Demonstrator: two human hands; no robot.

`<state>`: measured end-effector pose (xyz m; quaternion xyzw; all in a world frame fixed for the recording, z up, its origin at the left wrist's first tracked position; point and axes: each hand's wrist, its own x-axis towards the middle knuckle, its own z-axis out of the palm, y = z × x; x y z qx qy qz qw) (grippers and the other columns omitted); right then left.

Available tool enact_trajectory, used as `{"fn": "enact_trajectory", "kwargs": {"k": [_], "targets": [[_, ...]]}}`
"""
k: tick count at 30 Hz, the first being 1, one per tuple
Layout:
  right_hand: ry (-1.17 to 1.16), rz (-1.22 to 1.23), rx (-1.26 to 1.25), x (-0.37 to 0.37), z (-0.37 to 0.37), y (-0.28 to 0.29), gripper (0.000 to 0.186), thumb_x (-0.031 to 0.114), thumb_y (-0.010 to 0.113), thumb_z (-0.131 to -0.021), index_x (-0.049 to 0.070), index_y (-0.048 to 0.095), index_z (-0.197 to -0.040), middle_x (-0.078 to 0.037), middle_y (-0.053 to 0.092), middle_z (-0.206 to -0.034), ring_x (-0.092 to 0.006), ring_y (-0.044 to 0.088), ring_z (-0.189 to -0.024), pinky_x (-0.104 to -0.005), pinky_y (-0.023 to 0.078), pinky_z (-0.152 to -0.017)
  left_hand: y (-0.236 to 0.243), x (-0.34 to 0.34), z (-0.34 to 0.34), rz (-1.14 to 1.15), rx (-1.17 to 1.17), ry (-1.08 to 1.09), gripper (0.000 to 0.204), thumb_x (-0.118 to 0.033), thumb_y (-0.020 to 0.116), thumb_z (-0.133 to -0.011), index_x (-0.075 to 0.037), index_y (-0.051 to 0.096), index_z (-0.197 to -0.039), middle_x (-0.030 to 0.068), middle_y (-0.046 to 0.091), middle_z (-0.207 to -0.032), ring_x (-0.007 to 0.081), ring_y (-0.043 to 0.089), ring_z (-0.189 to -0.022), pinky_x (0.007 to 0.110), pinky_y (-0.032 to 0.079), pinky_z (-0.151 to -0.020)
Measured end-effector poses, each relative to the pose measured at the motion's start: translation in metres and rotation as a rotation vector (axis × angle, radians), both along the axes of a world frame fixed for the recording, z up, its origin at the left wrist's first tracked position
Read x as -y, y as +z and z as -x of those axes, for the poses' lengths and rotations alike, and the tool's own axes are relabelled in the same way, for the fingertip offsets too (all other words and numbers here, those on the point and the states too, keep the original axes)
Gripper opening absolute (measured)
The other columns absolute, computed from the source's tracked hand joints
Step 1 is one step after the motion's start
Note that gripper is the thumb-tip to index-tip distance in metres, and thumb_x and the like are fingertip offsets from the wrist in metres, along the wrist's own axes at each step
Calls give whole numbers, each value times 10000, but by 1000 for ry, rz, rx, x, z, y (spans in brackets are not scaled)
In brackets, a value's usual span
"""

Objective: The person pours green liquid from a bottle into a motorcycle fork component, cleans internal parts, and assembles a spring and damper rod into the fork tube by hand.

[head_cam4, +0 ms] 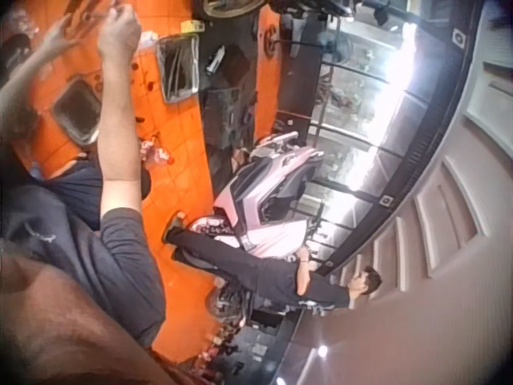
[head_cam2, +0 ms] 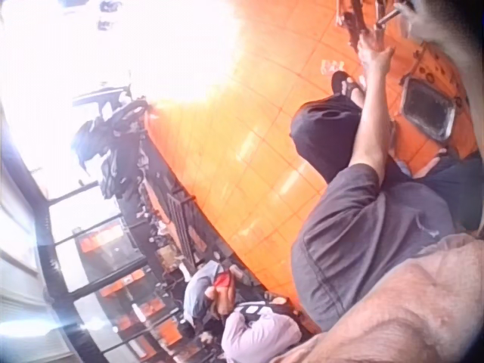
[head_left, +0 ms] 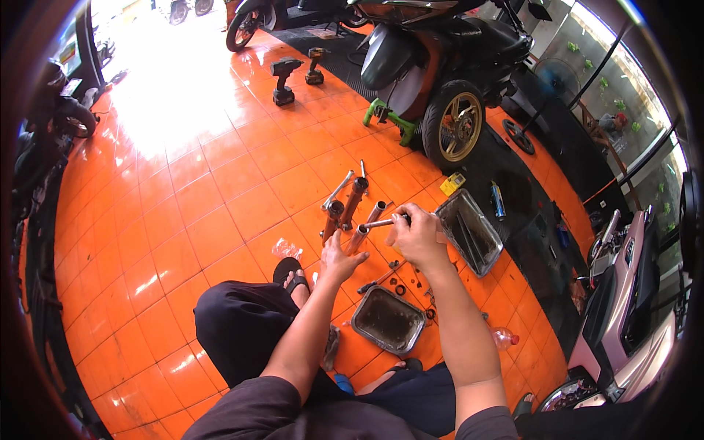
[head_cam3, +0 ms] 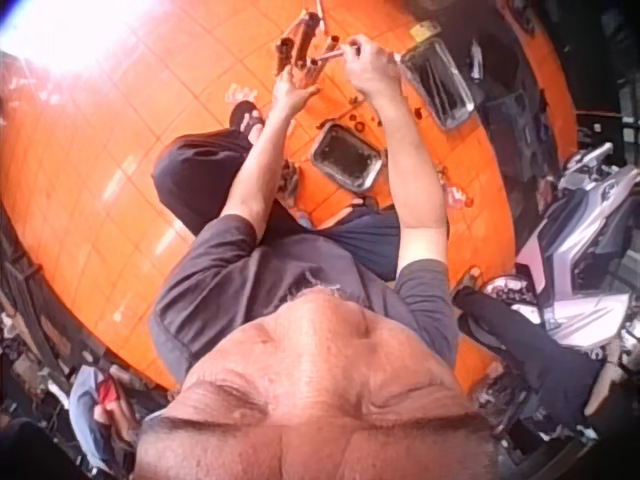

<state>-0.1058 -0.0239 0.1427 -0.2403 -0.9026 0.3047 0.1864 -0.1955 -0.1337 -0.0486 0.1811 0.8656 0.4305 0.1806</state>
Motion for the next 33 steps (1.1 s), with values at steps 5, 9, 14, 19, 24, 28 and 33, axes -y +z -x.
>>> {"fn": "enact_trajectory", "kwargs": {"k": [5, 9, 14, 19, 24, 28, 33], "targets": [[65, -112, 190, 5, 33, -6, 209, 210, 576, -905, 12, 636, -933, -198, 665, -914, -375, 640, -861, -456, 501, -767, 8, -27, 18, -128, 66, -86, 657, -463, 804, -687, -57, 613, -1167, 191, 608, -1195, 334, 558, -1151, 439, 441, -960], [131, -152, 451, 1, 44, -28, 219, 247, 590, -879, 50, 656, -949, -190, 679, -966, -363, 644, -943, -469, 496, -824, -5, -43, 12, -215, -3, -55, 372, -404, 688, -795, -43, 684, -881, 207, 665, -869, 392, 638, -874, 457, 493, -772], [221, -174, 485, 6, 29, -22, 270, 271, 617, -861, 60, 675, -1019, -173, 676, -1034, -329, 631, -1012, -424, 471, -904, -1, -41, -2, -469, -113, -87, 204, -212, 652, -728, -18, 636, -791, 211, 626, -750, 405, 623, -788, 473, 486, -690], [266, -42, 392, 0, -3, 19, 327, 247, 649, -846, 49, 668, -1105, -183, 659, -1054, -320, 627, -1008, -408, 472, -896, 56, -34, -21, -576, -152, -128, 187, -184, 655, -722, -4, 608, -735, 207, 610, -713, 380, 615, -679, 430, 476, -618], [266, 1, 245, 0, -42, 43, 336, 238, 659, -845, 32, 662, -1110, -178, 658, -1003, -311, 645, -897, -383, 496, -828, 97, -27, -32, -533, -246, -217, 213, -191, 680, -727, 8, 606, -708, 205, 603, -672, 350, 618, -623, 404, 475, -576], [229, 119, -27, 1, -77, 31, 289, 106, 691, -823, 19, 672, -1098, -91, 636, -880, -174, 613, -743, -305, 507, -701, 115, -23, -44, -584, -133, -290, 177, -162, 700, -747, 2, 639, -770, 148, 623, -652, 251, 603, -575, 361, 472, -558], [226, 17, -330, 31, -114, 56, 338, 58, 719, -811, 35, 661, -1144, -50, 585, -813, -104, 575, -669, -255, 496, -630, 164, -6, -72, -799, -300, -465, 102, -92, 682, -753, -6, 635, -781, 108, 628, -662, 196, 565, -551, 326, 469, -557]]}}
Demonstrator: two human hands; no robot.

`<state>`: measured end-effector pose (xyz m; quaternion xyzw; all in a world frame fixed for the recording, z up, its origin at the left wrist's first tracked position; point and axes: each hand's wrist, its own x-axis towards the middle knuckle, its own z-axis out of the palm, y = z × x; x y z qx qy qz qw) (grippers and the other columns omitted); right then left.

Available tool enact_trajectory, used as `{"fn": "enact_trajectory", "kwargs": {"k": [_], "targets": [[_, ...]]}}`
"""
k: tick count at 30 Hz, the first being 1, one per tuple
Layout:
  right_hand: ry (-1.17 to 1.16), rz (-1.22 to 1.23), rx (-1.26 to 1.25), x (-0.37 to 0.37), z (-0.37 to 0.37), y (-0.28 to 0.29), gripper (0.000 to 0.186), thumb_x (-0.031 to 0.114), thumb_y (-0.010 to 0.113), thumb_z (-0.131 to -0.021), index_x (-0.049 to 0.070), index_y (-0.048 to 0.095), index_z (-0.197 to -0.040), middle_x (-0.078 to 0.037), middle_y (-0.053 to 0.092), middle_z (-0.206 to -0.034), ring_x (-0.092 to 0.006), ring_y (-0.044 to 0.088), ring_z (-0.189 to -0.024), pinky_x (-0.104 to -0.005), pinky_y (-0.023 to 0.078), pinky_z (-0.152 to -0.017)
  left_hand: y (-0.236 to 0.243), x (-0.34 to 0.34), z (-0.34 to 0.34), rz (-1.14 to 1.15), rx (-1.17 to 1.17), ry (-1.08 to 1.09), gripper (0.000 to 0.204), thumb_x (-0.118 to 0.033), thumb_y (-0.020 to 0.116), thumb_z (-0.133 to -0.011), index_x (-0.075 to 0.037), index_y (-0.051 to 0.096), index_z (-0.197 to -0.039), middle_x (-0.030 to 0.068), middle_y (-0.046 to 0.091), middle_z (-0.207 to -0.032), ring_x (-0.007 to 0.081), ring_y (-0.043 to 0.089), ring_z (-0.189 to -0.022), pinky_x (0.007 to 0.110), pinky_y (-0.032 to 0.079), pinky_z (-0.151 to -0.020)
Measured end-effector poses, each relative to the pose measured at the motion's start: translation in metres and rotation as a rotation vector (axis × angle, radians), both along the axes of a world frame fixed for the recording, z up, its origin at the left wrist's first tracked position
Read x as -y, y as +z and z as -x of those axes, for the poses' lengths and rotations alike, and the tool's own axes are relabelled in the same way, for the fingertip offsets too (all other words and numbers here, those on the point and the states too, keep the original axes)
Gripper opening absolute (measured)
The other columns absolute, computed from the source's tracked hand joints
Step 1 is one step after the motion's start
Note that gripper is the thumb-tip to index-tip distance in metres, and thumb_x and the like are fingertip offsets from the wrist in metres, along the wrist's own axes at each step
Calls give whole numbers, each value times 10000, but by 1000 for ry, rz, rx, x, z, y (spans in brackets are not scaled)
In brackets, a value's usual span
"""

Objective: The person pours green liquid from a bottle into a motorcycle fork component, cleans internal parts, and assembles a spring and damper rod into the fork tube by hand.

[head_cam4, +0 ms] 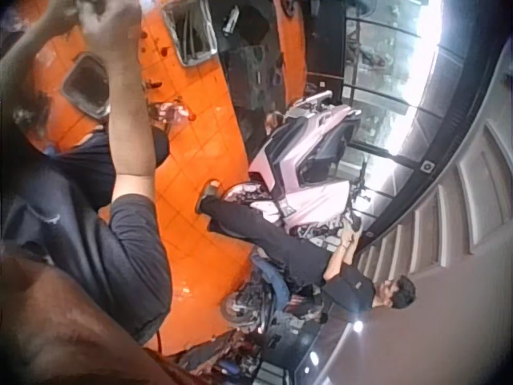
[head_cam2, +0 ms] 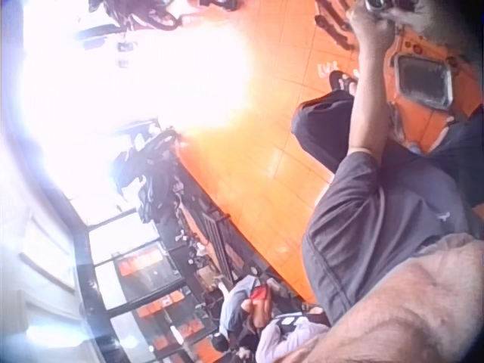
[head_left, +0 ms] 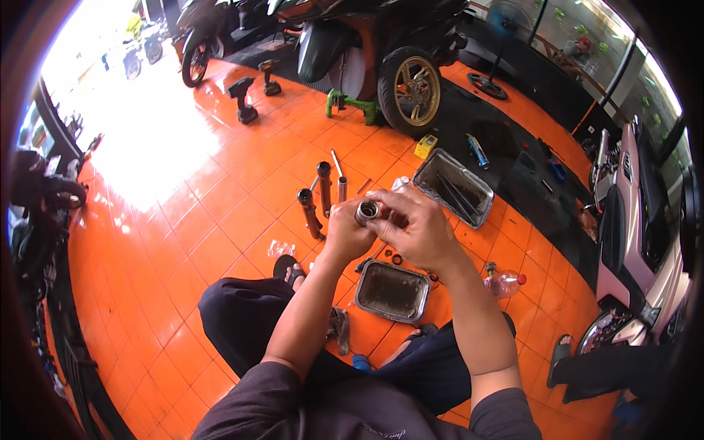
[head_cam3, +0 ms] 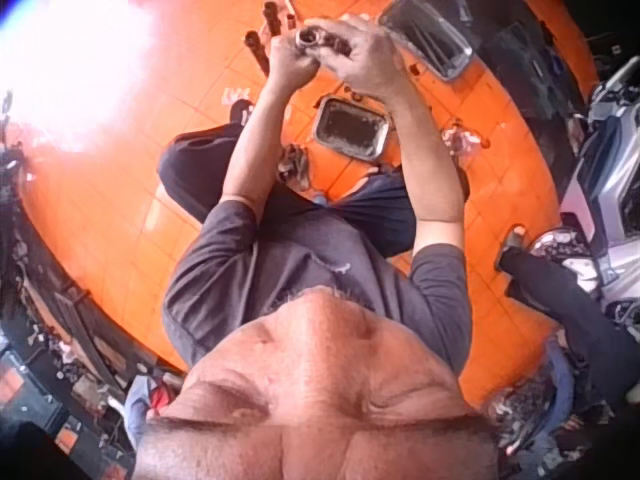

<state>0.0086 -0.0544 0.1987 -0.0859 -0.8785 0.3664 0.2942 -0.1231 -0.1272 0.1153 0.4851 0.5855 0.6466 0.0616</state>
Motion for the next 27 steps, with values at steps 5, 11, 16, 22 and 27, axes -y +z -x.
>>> {"fn": "enact_trajectory", "kwargs": {"k": [5, 11, 16, 22, 27], "targets": [[-14, 2, 62, 3, -29, -2, 353, 58, 743, -784, 40, 649, -1124, -55, 622, -864, -117, 609, -682, -255, 508, -626, -5, 0, -18, -71, -32, -97, 223, -212, 759, -712, -37, 639, -777, 80, 584, -652, 212, 583, -557, 316, 454, -541], [-114, -77, -98, 26, -69, -3, 378, 59, 761, -768, 29, 625, -1119, -77, 629, -865, -168, 663, -732, -279, 541, -642, -3, 4, -41, -143, -256, -7, 148, -71, 680, -744, -54, 567, -650, 69, 520, -588, 223, 537, -486, 315, 408, -454], [-127, -172, -125, 35, -89, 3, 290, 51, 756, -771, 21, 631, -1030, -92, 622, -819, -190, 664, -677, -294, 538, -603, 5, 11, -49, -127, -281, 3, 227, -45, 713, -760, -38, 549, -604, 97, 528, -584, 245, 546, -461, 351, 407, -436], [-128, -497, 91, 48, -84, 16, 243, 117, 729, -771, 57, 656, -995, -63, 611, -729, -228, 624, -587, -333, 503, -520, 0, 8, -50, -117, -293, -11, 244, -62, 737, -752, -41, 541, -609, 94, 511, -585, 263, 535, -460, 359, 408, -441], [-117, -450, 388, 51, -75, 21, 228, 167, 641, -835, 47, 615, -1027, -110, 636, -754, -265, 661, -636, -366, 530, -560, -8, 10, -47, -85, -293, -29, 247, -81, 753, -750, -39, 542, -629, 98, 506, -605, 291, 537, -492, 372, 412, -460]]}}
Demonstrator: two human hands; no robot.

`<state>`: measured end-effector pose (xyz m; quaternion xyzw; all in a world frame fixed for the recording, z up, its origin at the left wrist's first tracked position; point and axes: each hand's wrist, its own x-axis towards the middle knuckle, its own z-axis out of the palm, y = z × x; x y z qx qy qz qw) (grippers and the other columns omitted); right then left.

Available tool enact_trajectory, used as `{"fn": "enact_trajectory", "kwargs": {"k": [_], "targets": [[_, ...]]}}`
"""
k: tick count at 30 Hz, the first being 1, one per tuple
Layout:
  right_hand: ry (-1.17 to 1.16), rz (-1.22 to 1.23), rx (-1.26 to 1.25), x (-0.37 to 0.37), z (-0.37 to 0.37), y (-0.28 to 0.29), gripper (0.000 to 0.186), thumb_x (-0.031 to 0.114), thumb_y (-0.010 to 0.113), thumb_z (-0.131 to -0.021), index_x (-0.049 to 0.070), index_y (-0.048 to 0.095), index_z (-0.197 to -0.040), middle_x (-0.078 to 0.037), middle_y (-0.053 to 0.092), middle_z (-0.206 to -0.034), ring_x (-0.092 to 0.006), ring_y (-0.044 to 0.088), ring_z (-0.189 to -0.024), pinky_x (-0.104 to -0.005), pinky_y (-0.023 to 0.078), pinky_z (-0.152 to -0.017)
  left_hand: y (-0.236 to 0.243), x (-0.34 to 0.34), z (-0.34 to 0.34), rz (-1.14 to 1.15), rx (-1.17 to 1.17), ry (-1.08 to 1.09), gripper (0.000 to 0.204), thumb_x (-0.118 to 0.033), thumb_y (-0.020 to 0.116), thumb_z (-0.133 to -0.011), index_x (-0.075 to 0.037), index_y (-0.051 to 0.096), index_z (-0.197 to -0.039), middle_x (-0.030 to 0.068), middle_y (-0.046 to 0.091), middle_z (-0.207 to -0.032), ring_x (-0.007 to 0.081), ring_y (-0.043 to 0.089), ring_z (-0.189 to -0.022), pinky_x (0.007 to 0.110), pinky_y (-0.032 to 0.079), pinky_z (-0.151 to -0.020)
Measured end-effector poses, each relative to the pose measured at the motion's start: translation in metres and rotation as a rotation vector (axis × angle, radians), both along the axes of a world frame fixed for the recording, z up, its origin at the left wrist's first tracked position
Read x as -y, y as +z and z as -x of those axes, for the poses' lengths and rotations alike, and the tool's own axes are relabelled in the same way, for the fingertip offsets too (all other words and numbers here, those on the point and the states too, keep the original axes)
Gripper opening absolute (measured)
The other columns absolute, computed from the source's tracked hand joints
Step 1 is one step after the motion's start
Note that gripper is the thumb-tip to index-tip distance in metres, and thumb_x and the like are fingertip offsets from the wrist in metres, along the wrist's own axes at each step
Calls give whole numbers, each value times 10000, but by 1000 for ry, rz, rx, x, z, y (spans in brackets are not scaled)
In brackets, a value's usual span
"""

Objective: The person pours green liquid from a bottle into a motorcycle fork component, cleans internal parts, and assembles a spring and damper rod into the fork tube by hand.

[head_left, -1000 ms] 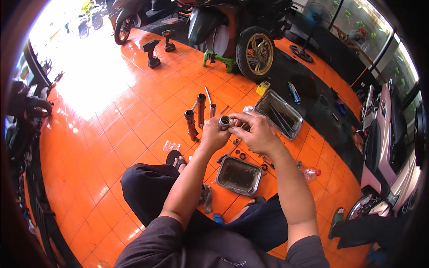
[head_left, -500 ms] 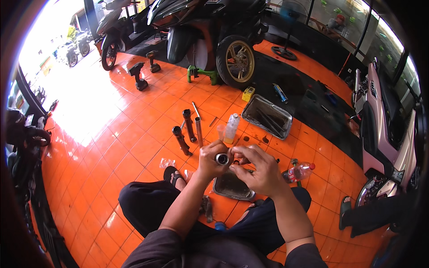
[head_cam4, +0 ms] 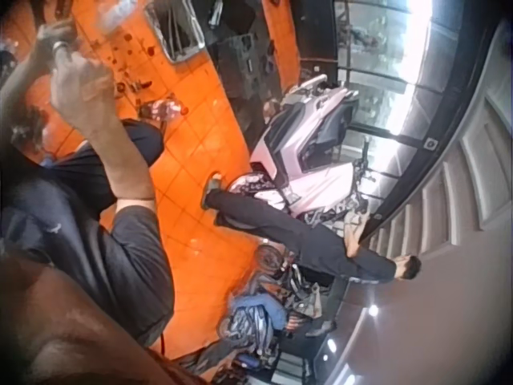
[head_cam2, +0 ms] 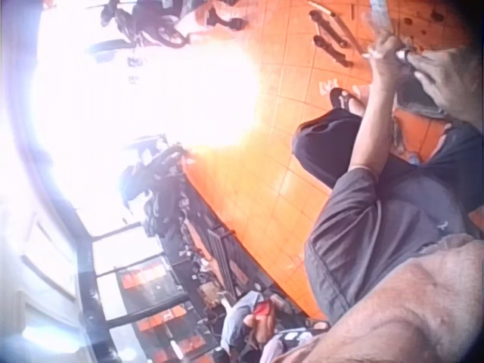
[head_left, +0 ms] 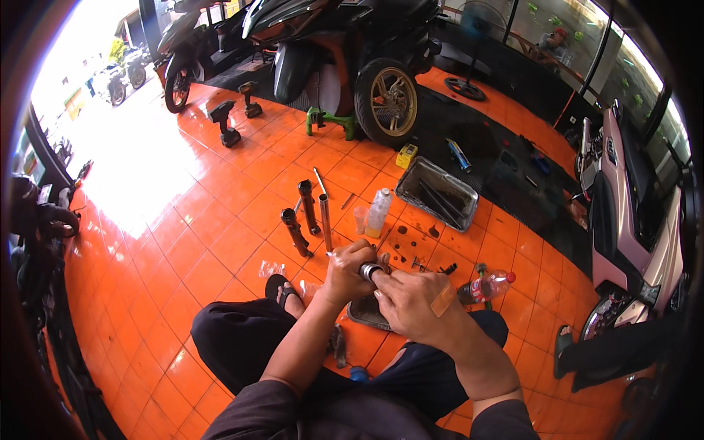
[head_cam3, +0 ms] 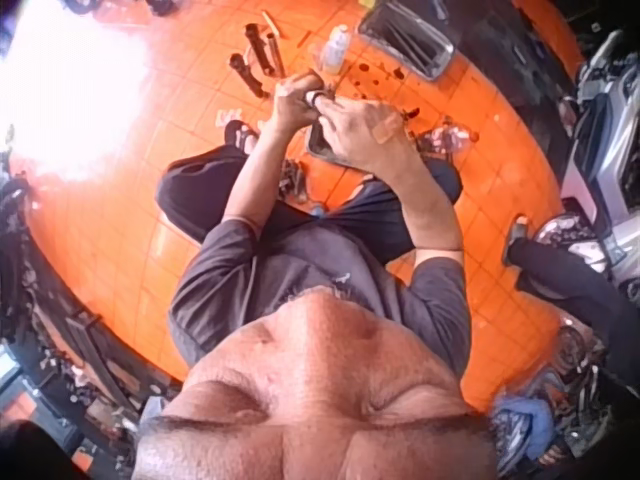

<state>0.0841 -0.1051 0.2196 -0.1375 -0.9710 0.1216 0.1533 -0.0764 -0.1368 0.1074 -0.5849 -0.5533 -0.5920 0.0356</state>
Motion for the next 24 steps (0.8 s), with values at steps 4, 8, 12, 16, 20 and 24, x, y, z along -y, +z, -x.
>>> {"fn": "enact_trajectory", "kwargs": {"k": [4, 8, 12, 16, 20, 24], "targets": [[-22, 53, 115, -7, 8, 1, 270, 180, 618, -847, 38, 628, -1077, -140, 672, -840, -294, 675, -689, -394, 542, -591, -6, -1, 4, 100, 6, -58, 260, -107, 758, -742, -34, 533, -634, 113, 508, -628, 311, 543, -536, 375, 418, -484], [4, 72, -75, -12, 7, -6, 228, 153, 655, -819, 58, 656, -1026, -116, 645, -744, -307, 651, -679, -395, 526, -595, -11, -1, 6, 162, 59, -45, 270, -125, 770, -711, -29, 528, -639, 121, 511, -646, 331, 539, -558, 389, 429, -509], [29, 192, -95, -25, 6, -19, 203, 135, 676, -803, 51, 665, -987, -109, 628, -742, -299, 643, -665, -393, 509, -584, -14, -7, 7, 177, -10, -90, 229, -120, 767, -653, -31, 557, -656, 105, 526, -657, 304, 553, -558, 379, 430, -502], [24, 124, -105, -33, 6, -26, 185, 145, 669, -807, 51, 675, -966, -99, 647, -795, -277, 654, -684, -360, 521, -572, -18, -8, 8, 225, -45, -104, 214, -104, 754, -581, -28, 580, -681, 103, 547, -685, 303, 578, -593, 369, 453, -526], [-6, 121, -175, -36, -2, -42, 160, 139, 667, -827, 38, 670, -951, -90, 655, -810, -218, 669, -679, -319, 531, -564, -14, -9, 9, 372, -128, -141, 220, -200, 738, -611, -63, 630, -745, 101, 599, -748, 354, 621, -683, 439, 512, -632], [-129, 516, -462, -50, -20, -99, 115, 132, 626, -887, 20, 651, -892, -103, 658, -902, -149, 671, -725, -304, 556, -620, 21, -26, -5, 1104, -338, -291, 247, -237, 673, -749, -70, 714, -927, 186, 687, -971, 318, 679, -903, 436, 540, -743]]}}
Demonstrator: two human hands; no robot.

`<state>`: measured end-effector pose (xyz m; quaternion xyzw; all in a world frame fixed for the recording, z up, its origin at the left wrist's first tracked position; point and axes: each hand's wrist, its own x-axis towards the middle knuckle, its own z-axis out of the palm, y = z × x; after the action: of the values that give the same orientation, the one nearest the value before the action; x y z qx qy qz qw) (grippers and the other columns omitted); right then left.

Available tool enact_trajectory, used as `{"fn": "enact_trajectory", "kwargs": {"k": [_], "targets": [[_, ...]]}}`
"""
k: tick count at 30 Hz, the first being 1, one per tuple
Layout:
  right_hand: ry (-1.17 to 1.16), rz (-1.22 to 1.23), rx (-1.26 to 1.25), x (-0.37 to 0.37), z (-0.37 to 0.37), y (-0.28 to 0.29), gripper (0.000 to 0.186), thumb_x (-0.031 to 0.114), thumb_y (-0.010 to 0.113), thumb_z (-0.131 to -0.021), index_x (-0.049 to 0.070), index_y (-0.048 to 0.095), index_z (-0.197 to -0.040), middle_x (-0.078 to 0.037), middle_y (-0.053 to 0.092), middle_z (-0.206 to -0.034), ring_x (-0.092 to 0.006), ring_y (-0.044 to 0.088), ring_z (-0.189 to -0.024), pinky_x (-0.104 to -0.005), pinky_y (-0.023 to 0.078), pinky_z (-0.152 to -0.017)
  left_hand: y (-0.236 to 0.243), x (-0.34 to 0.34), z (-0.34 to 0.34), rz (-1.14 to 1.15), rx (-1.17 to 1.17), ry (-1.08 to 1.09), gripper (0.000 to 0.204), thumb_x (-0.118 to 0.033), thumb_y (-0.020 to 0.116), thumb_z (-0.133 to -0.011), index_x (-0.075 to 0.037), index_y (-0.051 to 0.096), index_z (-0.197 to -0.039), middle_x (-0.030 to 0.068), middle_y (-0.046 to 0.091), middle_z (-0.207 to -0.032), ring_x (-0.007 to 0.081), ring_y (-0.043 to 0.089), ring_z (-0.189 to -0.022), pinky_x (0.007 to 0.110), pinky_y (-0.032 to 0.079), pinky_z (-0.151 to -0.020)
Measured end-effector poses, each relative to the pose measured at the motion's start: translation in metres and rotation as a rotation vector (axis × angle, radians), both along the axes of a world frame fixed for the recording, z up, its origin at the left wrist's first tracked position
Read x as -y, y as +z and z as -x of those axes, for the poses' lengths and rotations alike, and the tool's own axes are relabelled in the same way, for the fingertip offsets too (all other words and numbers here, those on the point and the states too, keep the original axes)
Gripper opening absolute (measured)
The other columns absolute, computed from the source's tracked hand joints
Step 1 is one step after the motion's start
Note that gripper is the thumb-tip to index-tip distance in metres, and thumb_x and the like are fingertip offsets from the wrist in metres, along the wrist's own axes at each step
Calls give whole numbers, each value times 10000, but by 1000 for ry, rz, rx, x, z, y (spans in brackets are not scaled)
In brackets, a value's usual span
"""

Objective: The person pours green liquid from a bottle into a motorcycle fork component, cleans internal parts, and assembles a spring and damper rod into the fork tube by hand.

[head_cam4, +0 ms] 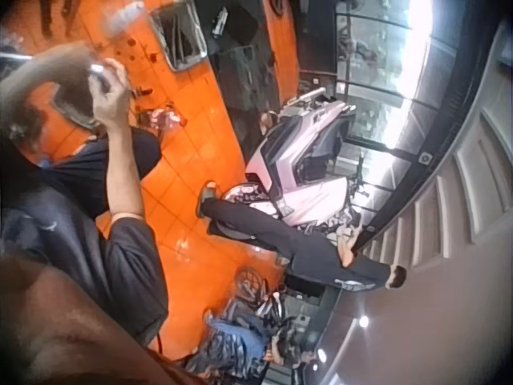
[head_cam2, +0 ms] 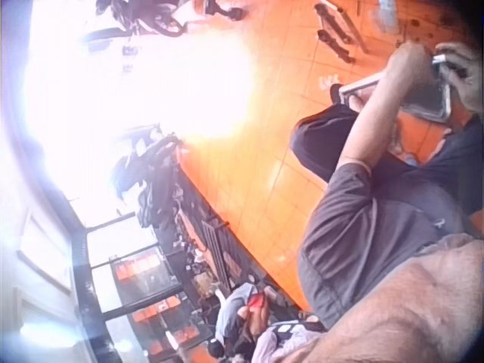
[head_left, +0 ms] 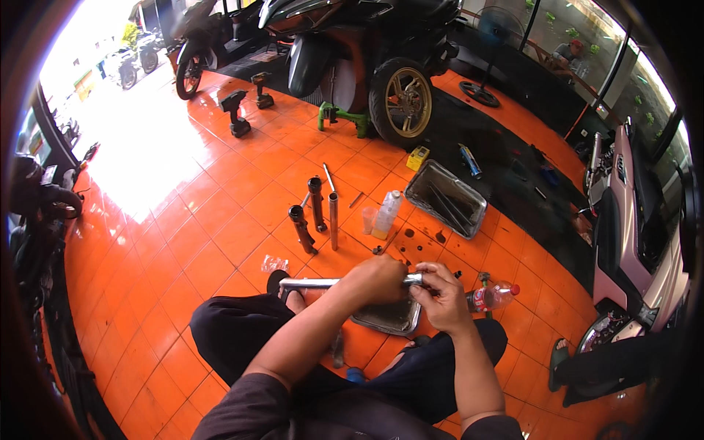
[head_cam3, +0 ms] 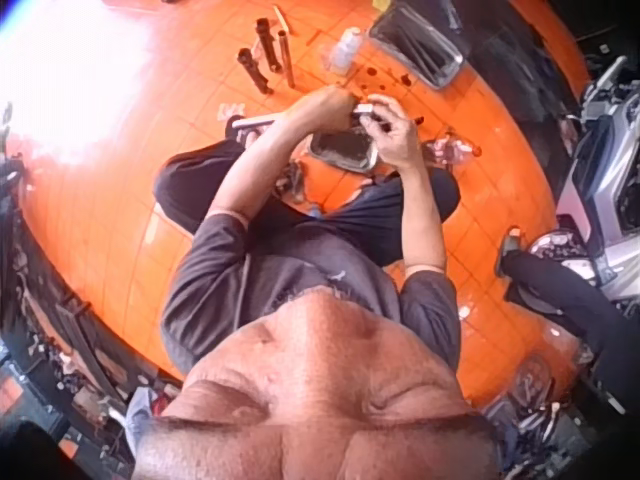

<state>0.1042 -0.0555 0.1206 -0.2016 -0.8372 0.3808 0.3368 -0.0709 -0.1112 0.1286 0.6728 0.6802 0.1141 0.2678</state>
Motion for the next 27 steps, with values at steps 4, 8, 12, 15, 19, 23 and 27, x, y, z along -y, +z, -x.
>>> {"fn": "enact_trajectory", "kwargs": {"k": [4, 8, 12, 15, 19, 23, 27], "targets": [[-277, 1382, -659, 6, 8, -79, 127, 140, 593, -909, 22, 614, -868, -95, 663, -871, -144, 657, -680, -267, 589, -598, -31, -11, -22, 236, -272, -85, 325, -263, 650, -805, -16, 697, -1011, 130, 700, -1022, 264, 676, -987, 430, 539, -783], [144, 1182, -463, 34, 44, -140, 209, 249, 551, -912, 52, 606, -868, -51, 621, -748, -160, 580, -582, -304, 511, -575, -29, -20, -69, 677, -618, 44, 299, -228, 653, -824, -19, 683, -1036, 86, 675, -1049, 217, 654, -966, 383, 527, -781], [205, 1816, -452, 45, 78, -165, 211, 187, 490, -870, 44, 591, -751, -28, 577, -681, -143, 497, -519, -311, 453, -543, -138, -25, -76, 821, -770, -60, 292, -234, 664, -811, -31, 687, -1020, 76, 675, -1021, 211, 654, -938, 383, 523, -755], [283, 1714, -360, 26, 96, -224, 216, 164, 470, -834, 56, 586, -690, -26, 564, -652, -133, 471, -517, -304, 424, -529, -164, -15, -88, 860, -842, -79, 287, -238, 672, -801, -41, 690, -1009, 69, 675, -1000, 207, 654, -916, 384, 520, -736], [296, 1612, -155, 19, 84, -289, 225, 167, 463, -805, 45, 598, -672, -39, 573, -648, -138, 494, -540, -299, 421, -530, -174, -11, -96, 860, -876, -99, 280, -243, 683, -788, -53, 694, -994, 58, 675, -973, 202, 654, -888, 384, 516, -711], [219, 1418, 34, 40, 64, -196, 215, 86, 451, -746, 21, 647, -683, -40, 601, -675, -113, 520, -585, -281, 418, -548, -185, 4, -87, 902, -845, -103, 274, -249, 693, -775, -65, 699, -978, 48, 675, -945, 196, 654, -859, 384, 511, -685], [196, 1574, -32, 39, 59, -162, 247, 65, 438, -759, -10, 673, -747, -69, 622, -705, -138, 554, -605, -287, 441, -562, -180, 7, -90, 897, -868, -111, 268, -255, 704, -762, -78, 703, -963, 38, 674, -918, 191, 654, -831, 385, 507, -660]]}}
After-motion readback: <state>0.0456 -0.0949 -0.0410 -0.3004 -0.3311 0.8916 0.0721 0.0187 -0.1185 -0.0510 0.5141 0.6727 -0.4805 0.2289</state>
